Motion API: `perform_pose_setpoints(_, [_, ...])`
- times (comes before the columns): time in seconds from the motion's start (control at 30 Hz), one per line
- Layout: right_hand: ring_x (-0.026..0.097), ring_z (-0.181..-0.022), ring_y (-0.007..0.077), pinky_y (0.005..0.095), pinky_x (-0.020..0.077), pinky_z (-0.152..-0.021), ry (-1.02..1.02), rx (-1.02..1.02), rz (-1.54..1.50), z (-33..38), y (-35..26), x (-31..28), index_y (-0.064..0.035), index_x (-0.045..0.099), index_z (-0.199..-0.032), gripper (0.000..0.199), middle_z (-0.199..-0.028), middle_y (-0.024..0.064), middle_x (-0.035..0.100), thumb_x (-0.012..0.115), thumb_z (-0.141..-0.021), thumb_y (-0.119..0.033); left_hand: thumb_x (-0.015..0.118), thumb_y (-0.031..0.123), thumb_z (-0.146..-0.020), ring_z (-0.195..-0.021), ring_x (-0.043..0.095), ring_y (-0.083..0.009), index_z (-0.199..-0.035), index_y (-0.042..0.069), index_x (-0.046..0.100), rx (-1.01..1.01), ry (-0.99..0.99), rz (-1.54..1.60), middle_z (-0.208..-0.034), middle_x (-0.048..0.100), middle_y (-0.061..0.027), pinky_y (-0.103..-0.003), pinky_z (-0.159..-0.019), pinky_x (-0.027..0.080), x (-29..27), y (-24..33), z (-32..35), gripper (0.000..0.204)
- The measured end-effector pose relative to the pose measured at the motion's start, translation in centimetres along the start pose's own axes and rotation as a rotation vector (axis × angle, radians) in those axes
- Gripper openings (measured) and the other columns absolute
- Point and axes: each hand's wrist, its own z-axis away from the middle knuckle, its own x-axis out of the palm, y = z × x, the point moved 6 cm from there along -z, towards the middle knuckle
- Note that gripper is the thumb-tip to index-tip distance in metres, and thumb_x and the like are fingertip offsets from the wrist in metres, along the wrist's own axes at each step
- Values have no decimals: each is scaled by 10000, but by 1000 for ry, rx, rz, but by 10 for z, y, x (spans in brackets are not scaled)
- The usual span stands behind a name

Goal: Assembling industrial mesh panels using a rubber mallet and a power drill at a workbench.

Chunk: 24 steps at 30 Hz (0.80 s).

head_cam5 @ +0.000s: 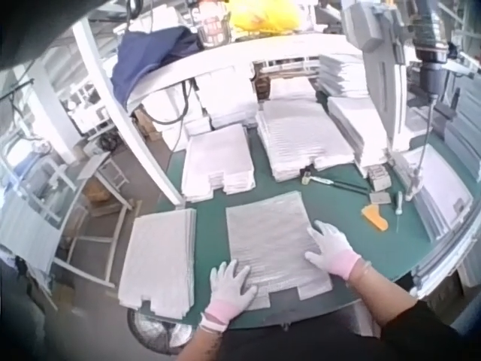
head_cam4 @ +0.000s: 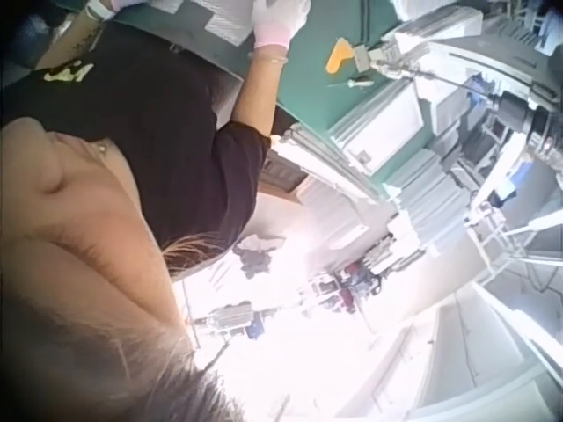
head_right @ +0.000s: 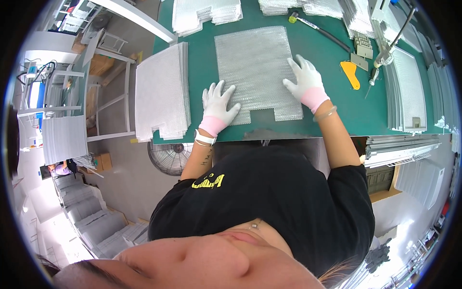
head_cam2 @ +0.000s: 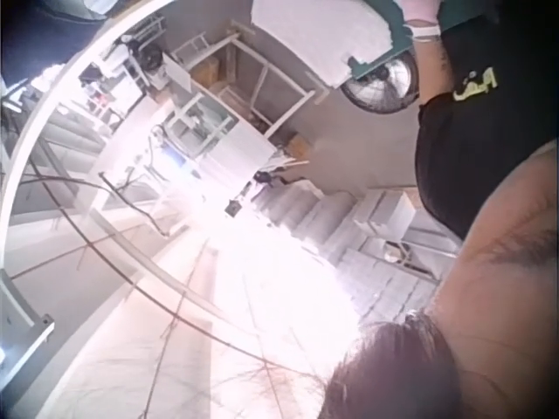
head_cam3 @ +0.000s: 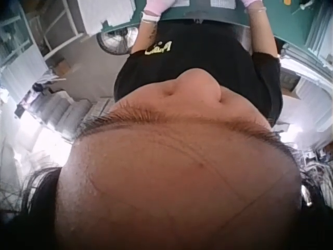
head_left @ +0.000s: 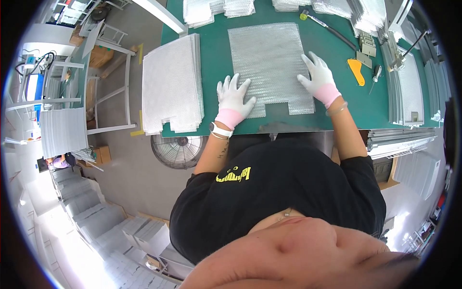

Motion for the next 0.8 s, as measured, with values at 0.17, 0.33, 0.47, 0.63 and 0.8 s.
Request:
perform_pose_setpoints(0.17, [490,-1310,375,467,425,-1087,-167,3,204,-29,-14,2,-138,610,-1344,542,-1368,192,555,662,-869,-394,677,447,-850,-1435,288,-448,-1303,158,644,-52,6,46,-1510,393,-197,-594,-1205,148,-2,-3,-5,539])
perform_pose_setpoints(0.33, [548,-1236,389,450,446,-1059,-14,-162,-67,-123,-61,-8,-79,598,-1314,503,-1339,227,557,613,-904,-370,685,452,-846,-1437,259,-459,-1263,118,661,-40,90,55,-1515,359,-217,-605,-1205,140,-19,4,-6,535])
perform_pose_setpoints(0.47, [544,-1201,445,472,448,-1051,123,-70,-186,-240,-96,21,0,507,-1361,521,-1320,305,525,548,-963,-334,726,395,-819,-1414,289,-474,-1221,59,643,-6,205,138,-1499,371,-235,-612,-1190,171,-36,9,9,530])
perform_pose_setpoints(0.63, [604,-1158,413,489,540,-909,-24,398,164,-341,-28,85,-6,620,-1266,396,-1256,287,583,571,-937,-222,750,290,-797,-1397,313,-483,-1195,41,620,64,219,250,-1476,396,-236,-592,-1174,207,-50,20,27,487])
perform_pose_setpoints(0.8, [701,-1014,352,452,568,-870,-65,55,496,-325,-140,14,-96,770,-1041,239,-1123,192,714,579,-914,-165,749,257,-797,-1395,323,-474,-1177,47,620,-54,238,275,-1432,442,-204,-580,-1165,230,-51,-2,64,454])
